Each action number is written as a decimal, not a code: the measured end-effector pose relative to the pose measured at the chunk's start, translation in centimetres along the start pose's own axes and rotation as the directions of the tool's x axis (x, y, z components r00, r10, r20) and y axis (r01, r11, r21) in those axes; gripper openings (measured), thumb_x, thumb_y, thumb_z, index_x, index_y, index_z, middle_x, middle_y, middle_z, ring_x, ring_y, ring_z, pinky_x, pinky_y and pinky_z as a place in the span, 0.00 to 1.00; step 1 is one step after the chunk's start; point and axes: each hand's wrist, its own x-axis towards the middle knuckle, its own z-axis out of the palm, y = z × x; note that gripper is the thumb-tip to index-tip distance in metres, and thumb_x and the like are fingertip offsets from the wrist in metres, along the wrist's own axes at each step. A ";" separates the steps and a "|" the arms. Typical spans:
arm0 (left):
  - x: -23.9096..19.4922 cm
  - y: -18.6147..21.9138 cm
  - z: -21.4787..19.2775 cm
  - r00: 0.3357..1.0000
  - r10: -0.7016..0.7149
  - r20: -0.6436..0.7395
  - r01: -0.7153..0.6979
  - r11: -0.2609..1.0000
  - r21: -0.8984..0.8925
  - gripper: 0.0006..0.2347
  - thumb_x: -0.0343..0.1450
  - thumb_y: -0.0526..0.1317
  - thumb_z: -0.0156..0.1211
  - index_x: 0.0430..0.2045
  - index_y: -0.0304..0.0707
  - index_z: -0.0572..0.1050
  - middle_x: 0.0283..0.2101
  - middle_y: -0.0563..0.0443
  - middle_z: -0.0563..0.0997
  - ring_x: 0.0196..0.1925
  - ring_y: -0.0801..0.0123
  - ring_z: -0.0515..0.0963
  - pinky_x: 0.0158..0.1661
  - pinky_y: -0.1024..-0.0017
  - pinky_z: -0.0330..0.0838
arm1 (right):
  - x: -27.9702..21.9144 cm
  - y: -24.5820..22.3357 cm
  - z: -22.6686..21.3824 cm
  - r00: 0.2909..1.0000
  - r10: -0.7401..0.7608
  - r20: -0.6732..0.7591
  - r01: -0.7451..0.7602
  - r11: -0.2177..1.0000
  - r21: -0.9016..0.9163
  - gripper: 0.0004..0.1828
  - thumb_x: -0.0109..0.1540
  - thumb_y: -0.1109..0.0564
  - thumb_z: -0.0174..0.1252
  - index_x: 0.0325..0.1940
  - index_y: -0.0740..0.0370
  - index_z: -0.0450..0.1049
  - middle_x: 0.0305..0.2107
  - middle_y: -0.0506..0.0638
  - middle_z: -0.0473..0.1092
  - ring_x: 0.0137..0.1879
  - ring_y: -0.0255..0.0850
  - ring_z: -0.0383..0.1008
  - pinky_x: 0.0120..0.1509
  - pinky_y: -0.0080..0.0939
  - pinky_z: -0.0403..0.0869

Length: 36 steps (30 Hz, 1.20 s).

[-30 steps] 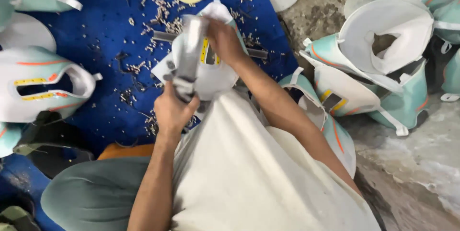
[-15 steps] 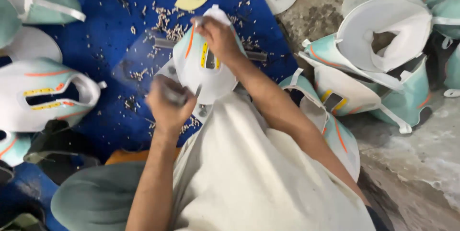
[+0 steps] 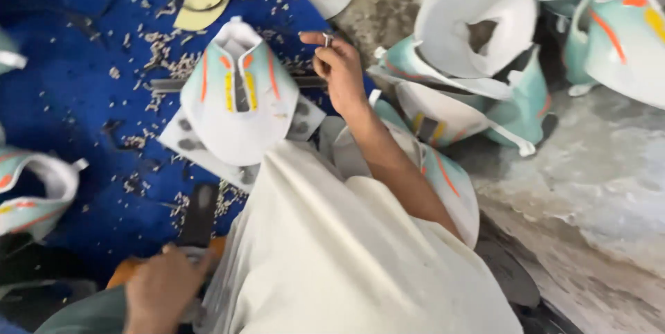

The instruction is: The person sits on the floor of a workshop and trims excess material from decorated foam shoe upper components using a large cleaver-style knife, holding each upper on a cloth over their lap. They rotate the uppers to trim different edges, set finished pieces aside, and pick up new uppers from the surrounding pile, occasionally using a small punch-like tool on the pieces.

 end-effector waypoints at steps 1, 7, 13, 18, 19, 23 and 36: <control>2.0 -0.3 -0.7 1.000 0.014 -0.009 -0.014 1.000 0.002 0.27 0.70 0.66 0.57 0.37 0.37 0.75 0.30 0.38 0.84 0.35 0.49 0.86 0.39 0.57 0.81 | -0.5 -1.9 -0.7 1.000 -0.013 -0.010 0.013 1.000 -0.006 0.12 0.67 0.63 0.52 0.50 0.70 0.79 0.38 0.52 0.71 0.35 0.36 0.68 0.38 0.34 0.65; 17.3 2.0 -5.2 0.725 0.142 -0.674 -0.312 0.940 -0.138 0.27 0.68 0.58 0.65 0.49 0.30 0.76 0.43 0.30 0.79 0.44 0.41 0.79 0.41 0.49 0.73 | -1.4 -11.6 -4.9 0.869 -0.493 -0.036 0.264 0.524 -0.810 0.08 0.66 0.65 0.60 0.47 0.59 0.79 0.40 0.47 0.78 0.40 0.36 0.75 0.44 0.35 0.74; 29.8 8.0 -10.1 0.637 -0.119 -0.761 -0.726 0.240 -0.645 0.19 0.67 0.37 0.75 0.45 0.28 0.73 0.43 0.39 0.80 0.45 0.58 0.80 0.48 0.61 0.75 | 3.8 -16.4 -10.9 0.889 -0.394 0.233 0.177 -0.174 -0.969 0.28 0.53 0.71 0.60 0.58 0.60 0.76 0.54 0.56 0.73 0.57 0.57 0.73 0.59 0.53 0.71; 22.3 0.2 -11.3 0.741 -0.599 -0.304 -0.663 -0.580 -0.473 0.11 0.73 0.31 0.58 0.48 0.40 0.66 0.36 0.49 0.77 0.36 0.68 0.77 0.36 0.68 0.74 | 5.2 -17.6 -18.1 0.894 -0.365 0.260 0.097 -0.409 -0.907 0.16 0.54 0.64 0.69 0.46 0.58 0.81 0.42 0.57 0.76 0.48 0.57 0.76 0.50 0.56 0.72; 21.5 -1.0 -8.1 0.726 -0.621 -0.297 -0.677 -0.568 -0.468 0.11 0.73 0.31 0.58 0.48 0.40 0.66 0.36 0.49 0.77 0.36 0.68 0.77 0.36 0.68 0.74 | 3.5 -18.9 -15.2 0.890 -0.358 0.281 0.123 -0.404 -0.906 0.16 0.54 0.64 0.69 0.46 0.58 0.81 0.42 0.57 0.76 0.48 0.57 0.76 0.50 0.56 0.72; 18.6 -3.4 0.8 0.799 -0.397 -0.453 -0.583 -0.320 -0.747 0.05 0.82 0.33 0.57 0.46 0.33 0.68 0.36 0.49 0.75 0.34 0.72 0.73 0.36 0.72 0.68 | -3.3 -22.7 -4.6 0.691 -0.607 0.392 0.272 -0.284 -0.919 0.11 0.58 0.73 0.61 0.43 0.64 0.75 0.39 0.54 0.75 0.45 0.52 0.77 0.47 0.50 0.72; 5.4 5.8 -12.7 0.700 -0.011 -0.714 -0.675 0.318 -0.666 0.13 0.69 0.32 0.68 0.47 0.33 0.77 0.47 0.43 0.83 0.49 0.62 0.85 0.50 0.68 0.77 | -9.3 -14.2 13.9 0.860 -0.212 0.465 0.504 0.502 -0.703 0.13 0.57 0.66 0.71 0.43 0.62 0.77 0.35 0.49 0.75 0.36 0.40 0.76 0.40 0.39 0.74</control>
